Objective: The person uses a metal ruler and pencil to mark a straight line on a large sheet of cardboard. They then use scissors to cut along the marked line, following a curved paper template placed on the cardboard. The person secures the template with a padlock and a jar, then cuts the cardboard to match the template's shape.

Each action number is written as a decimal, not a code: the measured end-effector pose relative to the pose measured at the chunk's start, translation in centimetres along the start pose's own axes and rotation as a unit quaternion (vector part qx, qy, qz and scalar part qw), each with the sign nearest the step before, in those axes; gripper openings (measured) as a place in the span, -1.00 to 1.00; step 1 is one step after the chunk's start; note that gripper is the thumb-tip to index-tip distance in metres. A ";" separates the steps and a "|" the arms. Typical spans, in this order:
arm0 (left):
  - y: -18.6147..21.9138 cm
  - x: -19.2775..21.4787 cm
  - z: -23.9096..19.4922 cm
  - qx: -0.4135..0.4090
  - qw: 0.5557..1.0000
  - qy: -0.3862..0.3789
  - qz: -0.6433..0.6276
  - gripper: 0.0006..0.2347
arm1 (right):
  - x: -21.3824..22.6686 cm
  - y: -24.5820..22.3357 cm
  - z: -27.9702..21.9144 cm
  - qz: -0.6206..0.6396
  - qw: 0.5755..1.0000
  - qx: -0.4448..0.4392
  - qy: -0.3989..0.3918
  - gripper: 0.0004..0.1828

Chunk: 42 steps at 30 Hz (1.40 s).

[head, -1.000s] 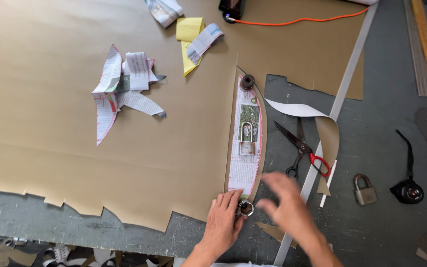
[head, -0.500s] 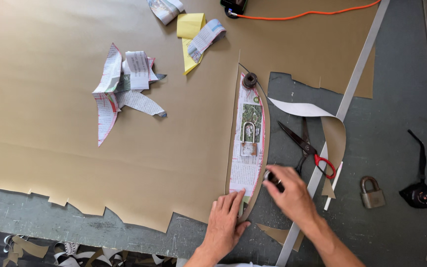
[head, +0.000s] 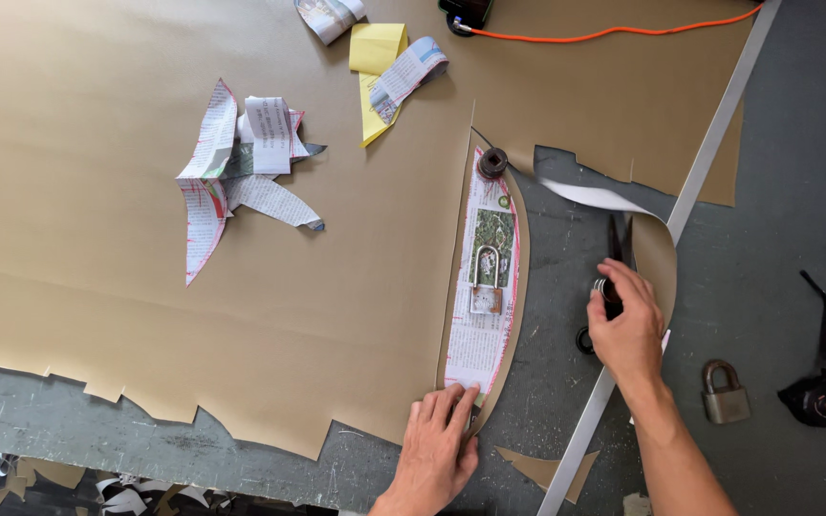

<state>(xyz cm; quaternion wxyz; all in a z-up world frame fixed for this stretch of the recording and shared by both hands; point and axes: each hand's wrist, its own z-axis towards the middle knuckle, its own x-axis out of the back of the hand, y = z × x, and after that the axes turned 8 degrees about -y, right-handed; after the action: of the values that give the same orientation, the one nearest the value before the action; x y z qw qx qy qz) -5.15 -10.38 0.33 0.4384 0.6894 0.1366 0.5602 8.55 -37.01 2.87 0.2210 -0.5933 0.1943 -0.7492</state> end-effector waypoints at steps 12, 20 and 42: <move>-0.1 0.0 0.3 0.038 0.998 -0.045 -0.014 -0.33 | -6.6 -5.9 12.5 0.084 0.986 0.138 -0.045 -0.50; -0.2 0.0 0.1 0.022 0.999 -0.008 -0.035 -0.72 | -8.4 -5.3 15.6 0.090 0.983 0.148 -0.053 -0.57; 4.2 8.1 2.2 0.133 0.926 -0.082 -0.345 -0.90 | -1.7 -1.4 6.1 0.000 0.998 0.059 0.013 -0.47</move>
<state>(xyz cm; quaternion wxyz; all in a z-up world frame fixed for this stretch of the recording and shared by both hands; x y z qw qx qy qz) -1.75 -8.28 8.85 0.5183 0.6953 0.4028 0.2926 14.74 -35.07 3.58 0.2528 -0.5693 0.1522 -0.7674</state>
